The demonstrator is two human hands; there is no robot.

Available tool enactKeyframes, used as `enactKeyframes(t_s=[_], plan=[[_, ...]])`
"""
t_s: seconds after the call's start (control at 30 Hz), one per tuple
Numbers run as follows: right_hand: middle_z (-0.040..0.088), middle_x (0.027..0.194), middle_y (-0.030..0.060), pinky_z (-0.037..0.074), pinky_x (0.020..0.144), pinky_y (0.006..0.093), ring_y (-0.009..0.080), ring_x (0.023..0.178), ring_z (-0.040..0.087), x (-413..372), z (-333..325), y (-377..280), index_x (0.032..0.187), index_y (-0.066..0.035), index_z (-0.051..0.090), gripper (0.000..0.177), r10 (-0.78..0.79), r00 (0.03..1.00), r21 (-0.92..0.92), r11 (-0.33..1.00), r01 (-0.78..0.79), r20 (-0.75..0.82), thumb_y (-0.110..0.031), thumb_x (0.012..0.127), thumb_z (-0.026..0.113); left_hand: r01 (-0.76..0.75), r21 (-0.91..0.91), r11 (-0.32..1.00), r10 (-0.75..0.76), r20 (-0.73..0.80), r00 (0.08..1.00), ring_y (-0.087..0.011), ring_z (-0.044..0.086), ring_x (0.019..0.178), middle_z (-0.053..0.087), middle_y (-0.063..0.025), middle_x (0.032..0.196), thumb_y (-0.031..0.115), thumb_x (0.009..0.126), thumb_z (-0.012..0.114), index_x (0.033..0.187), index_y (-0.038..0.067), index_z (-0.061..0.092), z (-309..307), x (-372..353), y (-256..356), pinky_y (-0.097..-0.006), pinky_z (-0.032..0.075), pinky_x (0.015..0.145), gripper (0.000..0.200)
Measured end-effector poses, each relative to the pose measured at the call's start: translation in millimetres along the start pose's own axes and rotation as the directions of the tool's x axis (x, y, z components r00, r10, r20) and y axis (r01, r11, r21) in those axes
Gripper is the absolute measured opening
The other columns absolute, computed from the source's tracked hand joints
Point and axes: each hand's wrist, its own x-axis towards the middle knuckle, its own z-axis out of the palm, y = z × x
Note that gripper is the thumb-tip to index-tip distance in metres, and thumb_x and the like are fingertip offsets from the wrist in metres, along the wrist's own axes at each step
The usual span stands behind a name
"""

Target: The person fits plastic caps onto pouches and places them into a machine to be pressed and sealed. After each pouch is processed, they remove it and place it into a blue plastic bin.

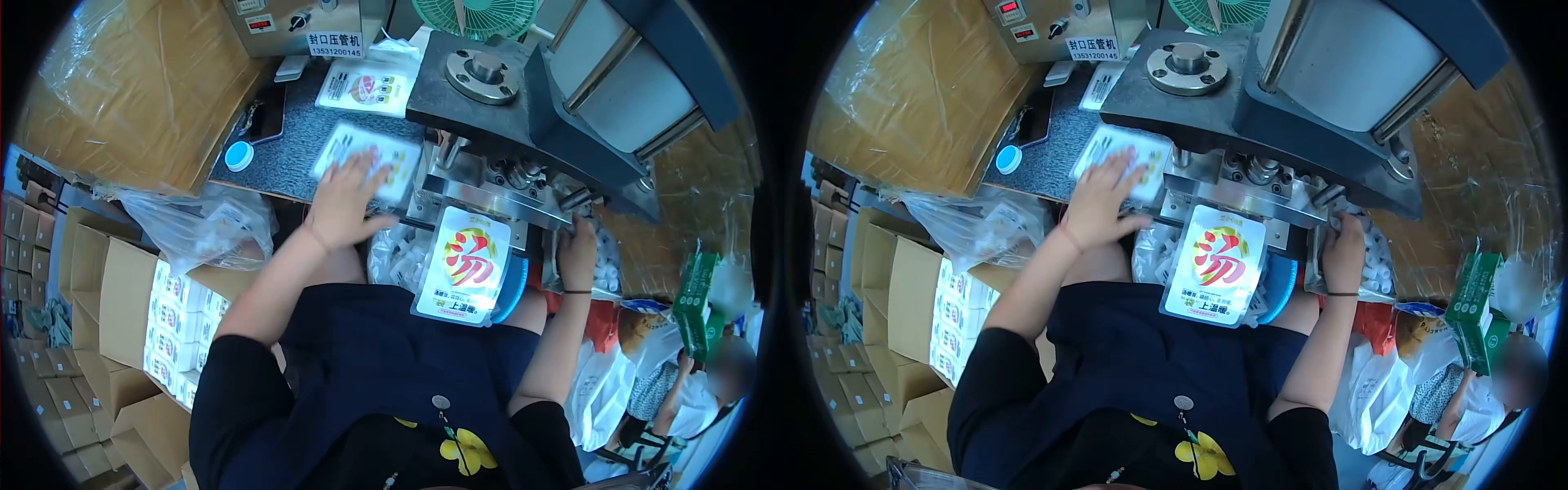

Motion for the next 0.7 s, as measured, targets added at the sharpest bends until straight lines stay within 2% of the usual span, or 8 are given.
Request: enactKeyframes(t_s=[0.07,0.17,0.2,0.23,0.33,0.4,0.53,0.7], plan=[[0.063,0.119,0.0249,0.049,0.091,0.0481,0.0446,0.106,0.062,-3,-2,3,0.118,0.001,0.059,0.029,0.013,0.999,-0.002,1.000,-0.013,0.035,-0.002,0.090,0.061,-0.051,0.012,0.999,0.051,0.000,0.999,-0.0380,0.057,0.127,0.059,-0.0166,0.139,0.025,0.090,0.068,0.135,0.008,0.061,4,-28,2,-0.0459,0.045,0.105,0.048],[0.066,0.110,0.0181,0.050,0.088,0.0424,0.0327,0.097,0.064,-11,-16,-16,0.120,0.002,0.060,0.026,0.140,0.972,0.232,0.968,-0.095,-0.188,-0.009,0.096,0.060,0.171,-0.545,0.821,-0.277,-0.118,0.954,-0.0293,0.067,0.107,0.070,-0.0158,0.118,0.012,0.098,0.060,0.122,0.000,0.066,5,-58,11,-0.0382,0.051,0.093,0.027],[0.066,0.106,0.0155,0.050,0.087,0.0401,0.0277,0.094,0.065,-17,-24,-20,0.120,0.002,0.059,0.026,0.206,0.942,0.334,0.936,-0.110,-0.266,-0.013,0.099,0.059,0.245,-0.932,0.268,-0.414,0.118,0.903,-0.0181,0.068,0.090,0.073,-0.0126,0.100,0.011,0.101,0.059,0.110,-0.004,0.069,-4,-51,32,-0.0292,0.053,0.082,0.021],[0.066,0.104,0.0118,0.051,0.082,0.0351,0.0201,0.090,0.062,-24,-44,-40,0.117,0.001,0.062,0.023,0.177,0.959,0.325,0.941,-0.098,-0.222,-0.015,0.101,0.059,0.278,-0.922,0.269,-0.354,0.174,0.919,-0.0141,0.067,0.087,0.073,-0.0101,0.096,0.013,0.101,0.061,0.106,-0.005,0.071,-9,-51,40,-0.0270,0.052,0.079,0.021],[0.067,0.105,0.0123,0.051,0.079,0.0303,0.0191,0.088,0.063,-40,-63,-77,0.116,0.001,0.064,0.022,-0.222,0.975,0.390,0.898,0.203,0.004,-0.011,0.098,0.063,0.421,-0.851,0.312,-0.259,0.351,0.900,-0.0081,0.065,0.077,0.073,-0.0062,0.085,0.019,0.094,0.074,0.098,-0.004,0.075,-26,-47,77,-0.0247,0.051,0.070,0.023],[0.068,0.099,0.0139,0.051,0.076,0.0317,0.0255,0.087,0.065,-44,-75,-128,0.107,-0.001,0.070,0.016,-0.317,0.945,0.634,0.749,0.194,0.085,-0.003,0.092,0.065,0.456,-0.780,0.428,-0.144,0.440,0.887,-0.0058,0.063,0.076,0.073,-0.0043,0.082,0.019,0.091,0.078,0.097,-0.003,0.076,-13,-45,90,-0.0242,0.051,0.067,0.023],[0.069,0.094,0.0135,0.052,0.075,0.0359,0.0267,0.083,0.067,-44,-75,-160,0.104,0.000,0.070,0.014,-0.246,0.965,0.706,0.699,0.111,0.091,-0.010,0.095,0.064,0.446,-0.839,0.312,0.002,0.471,0.882,-0.0041,0.061,0.074,0.073,-0.0039,0.081,0.021,0.089,0.081,0.095,-0.004,0.076,-16,-39,129,-0.0236,0.050,0.065,0.026],[0.067,0.086,0.0154,0.052,0.071,0.0353,0.0272,0.078,0.066,-37,-76,-127,0.096,0.000,0.069,0.018,-0.375,0.908,0.637,0.751,0.178,0.189,-0.018,0.095,0.068,0.660,-0.717,-0.223,0.268,0.606,0.749,-0.0104,0.067,0.100,0.073,-0.0085,0.111,0.021,0.101,0.065,0.122,-0.006,0.066,-12,-46,155,-0.0284,0.055,0.090,0.033]])
